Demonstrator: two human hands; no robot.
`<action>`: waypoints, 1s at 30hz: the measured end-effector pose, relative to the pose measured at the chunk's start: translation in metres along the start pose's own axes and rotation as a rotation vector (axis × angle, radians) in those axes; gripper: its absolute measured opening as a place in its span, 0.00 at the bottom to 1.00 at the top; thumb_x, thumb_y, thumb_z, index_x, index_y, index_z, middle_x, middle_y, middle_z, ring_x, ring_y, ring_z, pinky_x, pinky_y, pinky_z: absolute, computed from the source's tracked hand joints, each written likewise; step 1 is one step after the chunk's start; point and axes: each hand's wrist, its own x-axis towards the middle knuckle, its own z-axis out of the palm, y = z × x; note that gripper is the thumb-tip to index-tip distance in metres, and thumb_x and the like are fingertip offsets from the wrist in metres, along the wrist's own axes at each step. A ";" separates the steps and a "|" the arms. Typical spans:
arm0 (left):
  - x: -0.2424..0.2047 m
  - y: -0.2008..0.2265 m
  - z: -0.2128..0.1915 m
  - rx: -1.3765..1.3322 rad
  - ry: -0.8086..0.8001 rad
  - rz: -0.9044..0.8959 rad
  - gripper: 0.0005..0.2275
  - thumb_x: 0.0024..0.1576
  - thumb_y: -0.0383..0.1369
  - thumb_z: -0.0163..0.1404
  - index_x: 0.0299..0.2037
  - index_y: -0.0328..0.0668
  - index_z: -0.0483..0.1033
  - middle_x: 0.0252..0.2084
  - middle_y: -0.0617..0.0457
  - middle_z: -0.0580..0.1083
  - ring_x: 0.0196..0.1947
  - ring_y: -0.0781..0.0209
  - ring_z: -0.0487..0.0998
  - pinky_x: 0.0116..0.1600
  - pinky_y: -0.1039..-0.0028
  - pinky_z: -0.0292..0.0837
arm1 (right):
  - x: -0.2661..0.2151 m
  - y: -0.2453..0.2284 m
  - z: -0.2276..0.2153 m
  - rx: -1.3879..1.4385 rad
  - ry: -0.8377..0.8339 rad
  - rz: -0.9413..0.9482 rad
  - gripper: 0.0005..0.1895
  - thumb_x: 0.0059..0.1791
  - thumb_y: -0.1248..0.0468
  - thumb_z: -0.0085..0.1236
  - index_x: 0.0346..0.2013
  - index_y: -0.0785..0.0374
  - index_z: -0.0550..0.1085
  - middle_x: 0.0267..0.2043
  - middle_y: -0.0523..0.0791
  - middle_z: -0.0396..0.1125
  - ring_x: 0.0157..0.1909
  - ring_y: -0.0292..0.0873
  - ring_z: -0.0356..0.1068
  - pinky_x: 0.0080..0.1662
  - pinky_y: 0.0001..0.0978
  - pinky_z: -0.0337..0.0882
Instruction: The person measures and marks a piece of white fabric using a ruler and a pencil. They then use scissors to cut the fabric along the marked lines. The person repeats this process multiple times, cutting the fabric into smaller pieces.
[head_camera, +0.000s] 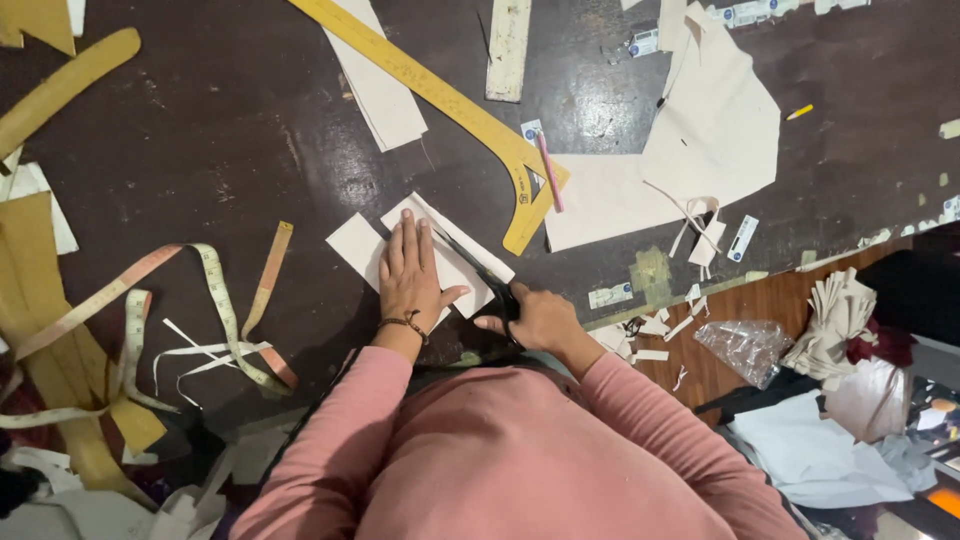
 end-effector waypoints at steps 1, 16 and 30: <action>-0.001 -0.001 0.001 -0.003 -0.003 -0.001 0.54 0.47 0.56 0.61 0.75 0.35 0.41 0.78 0.35 0.38 0.77 0.41 0.41 0.73 0.50 0.43 | 0.004 -0.005 -0.001 -0.001 -0.004 0.002 0.26 0.41 0.49 0.52 0.51 0.56 0.73 0.41 0.58 0.75 0.48 0.68 0.75 0.49 0.60 0.75; 0.004 -0.001 0.011 0.055 0.041 -0.010 0.56 0.42 0.50 0.66 0.76 0.38 0.42 0.78 0.37 0.38 0.77 0.43 0.40 0.74 0.53 0.41 | 0.053 -0.014 0.010 0.015 0.112 -0.109 0.21 0.42 0.56 0.53 0.48 0.60 0.76 0.38 0.58 0.75 0.44 0.67 0.77 0.44 0.58 0.77; 0.009 -0.004 -0.025 -0.020 -0.032 0.003 0.43 0.51 0.54 0.59 0.72 0.41 0.53 0.76 0.41 0.46 0.74 0.46 0.47 0.69 0.48 0.44 | 0.035 -0.011 -0.006 0.155 0.202 -0.046 0.29 0.48 0.45 0.59 0.44 0.71 0.74 0.39 0.64 0.74 0.46 0.68 0.76 0.48 0.59 0.76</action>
